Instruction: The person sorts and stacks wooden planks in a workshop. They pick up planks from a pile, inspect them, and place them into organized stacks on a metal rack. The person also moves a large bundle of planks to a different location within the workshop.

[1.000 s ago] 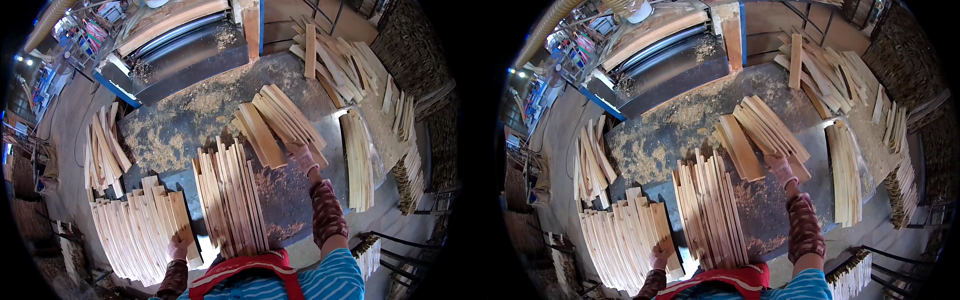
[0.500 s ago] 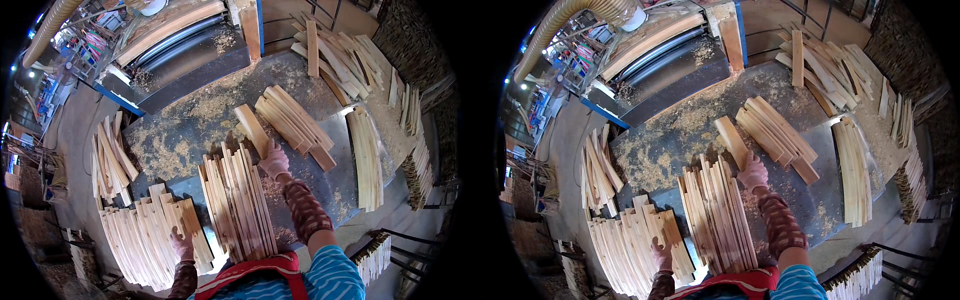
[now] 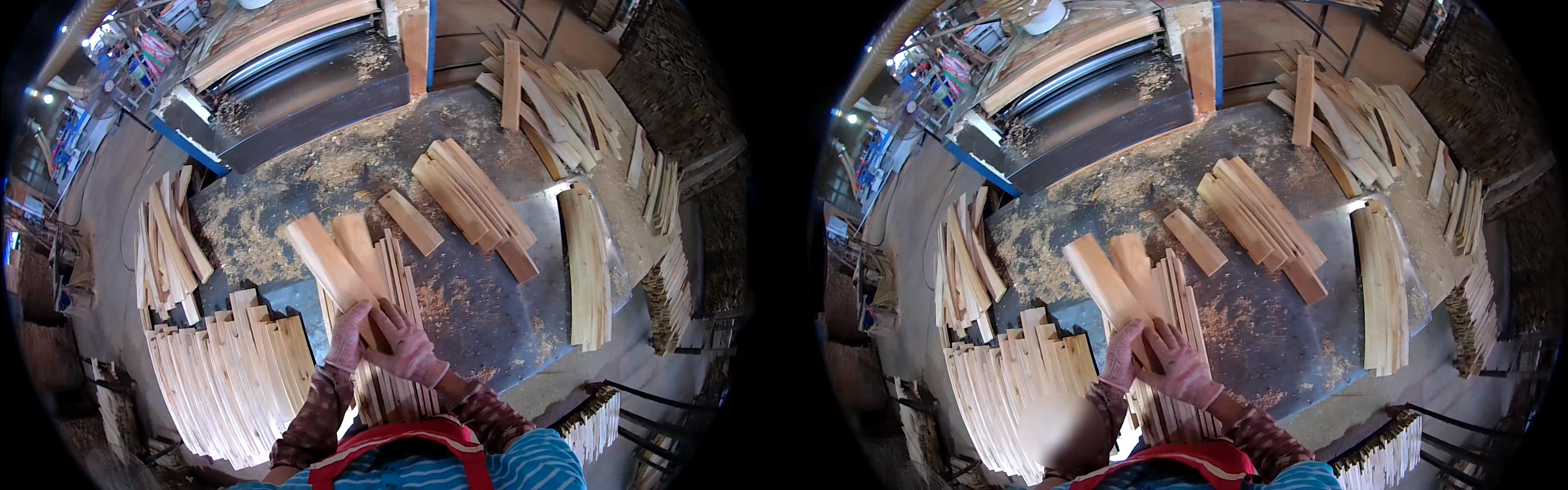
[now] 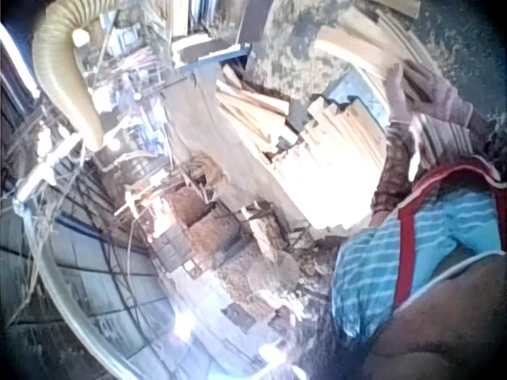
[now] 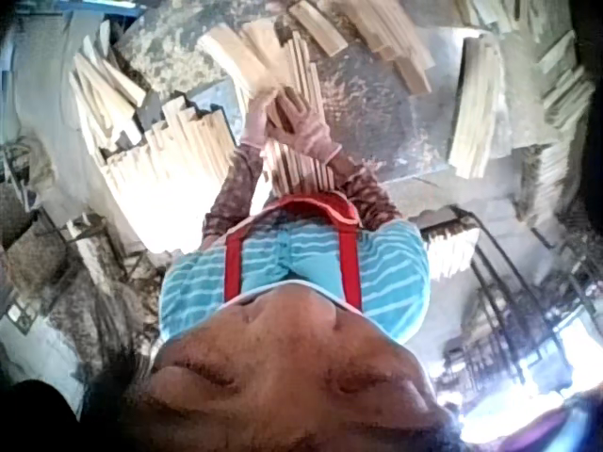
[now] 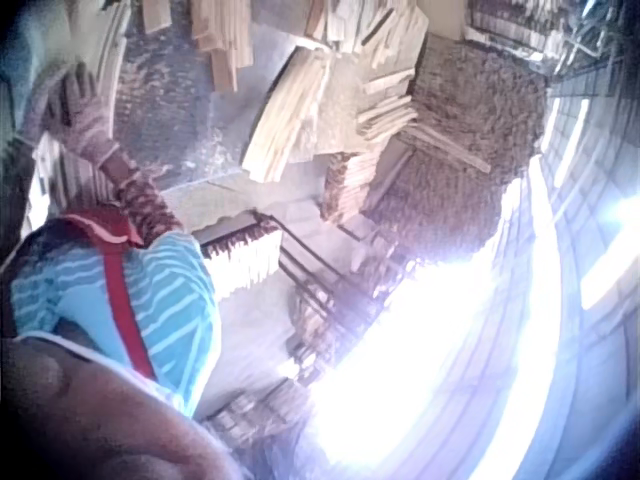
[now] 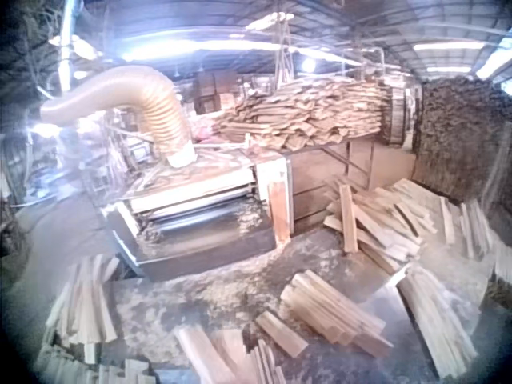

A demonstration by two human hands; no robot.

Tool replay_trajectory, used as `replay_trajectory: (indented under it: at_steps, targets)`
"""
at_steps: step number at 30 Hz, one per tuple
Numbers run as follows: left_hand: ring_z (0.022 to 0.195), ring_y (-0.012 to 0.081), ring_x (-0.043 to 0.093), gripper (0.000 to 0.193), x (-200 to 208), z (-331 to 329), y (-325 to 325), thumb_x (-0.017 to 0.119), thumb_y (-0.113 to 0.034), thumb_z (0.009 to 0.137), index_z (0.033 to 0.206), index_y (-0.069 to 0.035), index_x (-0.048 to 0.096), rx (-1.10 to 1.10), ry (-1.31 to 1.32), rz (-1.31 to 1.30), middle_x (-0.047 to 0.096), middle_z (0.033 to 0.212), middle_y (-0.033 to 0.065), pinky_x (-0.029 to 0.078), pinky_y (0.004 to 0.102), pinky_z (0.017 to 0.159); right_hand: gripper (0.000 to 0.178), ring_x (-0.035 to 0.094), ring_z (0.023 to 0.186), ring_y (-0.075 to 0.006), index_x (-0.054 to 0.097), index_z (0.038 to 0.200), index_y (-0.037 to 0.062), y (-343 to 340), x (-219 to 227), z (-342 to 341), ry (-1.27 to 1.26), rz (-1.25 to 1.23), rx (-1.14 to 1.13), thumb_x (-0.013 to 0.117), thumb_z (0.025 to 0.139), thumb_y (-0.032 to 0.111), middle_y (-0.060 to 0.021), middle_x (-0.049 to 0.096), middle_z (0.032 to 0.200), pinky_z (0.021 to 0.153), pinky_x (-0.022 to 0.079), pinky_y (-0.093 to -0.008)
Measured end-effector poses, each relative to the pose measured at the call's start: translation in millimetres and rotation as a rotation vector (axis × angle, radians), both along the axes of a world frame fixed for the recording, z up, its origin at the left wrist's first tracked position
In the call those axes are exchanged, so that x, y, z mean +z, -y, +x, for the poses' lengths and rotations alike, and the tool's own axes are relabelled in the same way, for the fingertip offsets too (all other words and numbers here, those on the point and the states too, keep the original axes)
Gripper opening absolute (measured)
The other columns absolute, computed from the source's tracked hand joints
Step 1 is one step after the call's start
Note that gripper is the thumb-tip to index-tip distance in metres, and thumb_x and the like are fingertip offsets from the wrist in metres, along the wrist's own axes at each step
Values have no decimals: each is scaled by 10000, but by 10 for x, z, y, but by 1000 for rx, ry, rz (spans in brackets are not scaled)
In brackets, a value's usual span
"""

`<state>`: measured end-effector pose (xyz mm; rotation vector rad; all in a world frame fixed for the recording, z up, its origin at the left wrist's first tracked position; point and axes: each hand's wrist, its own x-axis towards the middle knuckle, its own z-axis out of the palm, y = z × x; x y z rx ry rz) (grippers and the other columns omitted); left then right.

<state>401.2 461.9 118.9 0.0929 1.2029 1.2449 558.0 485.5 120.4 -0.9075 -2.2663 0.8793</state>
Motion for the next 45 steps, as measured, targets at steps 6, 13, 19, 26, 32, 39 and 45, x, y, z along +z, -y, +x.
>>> replay_trajectory:
  at_steps: [6, 13, 19, 26, 32, 39, 45]
  targets:
    - [983, 228, 672, 402, -68, -17, 211, 697, -290, 921, 1208, -20, 620, 118, 160, 119, 675, 1114, 83, 570, 371, 836, 532, 609, 1136, -204, 488, 1389, -78, -177, -478, -41, -547, -962, -336, 638, 958, 195, -164, 647, 1229, 959, 504, -311]
    - [1013, 201, 665, 437, -216, -490, 435, 717, -285, 907, 1215, 8, 616, 8, -37, 93, 674, 1120, 88, 565, 332, 856, 464, 604, 1132, -158, 515, 1383, -72, -402, -439, 23, -721, -1054, -570, 622, 962, 92, -123, 641, 1277, 991, 468, -264]
    - [1076, 291, 621, 342, -1053, -1007, 1440, 679, -242, 881, 1123, -1, 669, -77, -963, -261, 605, 1262, 159, 541, 393, 883, 393, 643, 1032, -144, 594, 1328, -21, -360, -480, 255, -863, -919, -656, 608, 978, 158, -90, 677, 1211, 883, 519, -267]
    - [1497, 375, 180, 757, -1173, -901, 2233, 776, -341, 739, 1422, -172, 494, -444, -1517, -874, 140, 1642, 148, 255, 452, 1205, 563, 534, 595, -128, 436, 1440, 40, -156, -156, 541, -1367, -1634, -17, 500, 1005, 392, -31, 637, 821, 513, 452, -256]
    - [1462, 361, 291, 898, -1349, -1118, 1977, 785, -248, 786, 1541, -121, 315, -130, -1610, -618, 246, 1609, 152, 303, 444, 1178, 551, 492, 545, -118, 465, 1412, 45, -56, -314, 687, -1329, -1662, -26, 524, 987, 391, -26, 600, 766, 471, 420, -264]
    - [1389, 314, 437, 844, -1425, -513, 1366, 747, -246, 870, 1539, -39, 276, -202, -1284, -62, 458, 1491, 177, 349, 369, 1136, 427, 591, 522, -178, 670, 1100, 61, 513, -1452, 1218, -292, -1449, -595, 489, 1009, 437, -69, 630, 708, 464, 477, -320]
    - [1164, 333, 573, 779, -1714, -171, 1326, 701, -315, 893, 1503, -18, 318, -86, -1348, -167, 557, 1308, 193, 463, 422, 971, 306, 671, 899, -369, 615, 1240, 191, 678, -2144, 1236, 761, -363, -152, 493, 972, 273, -202, 683, 975, 760, 547, -463]
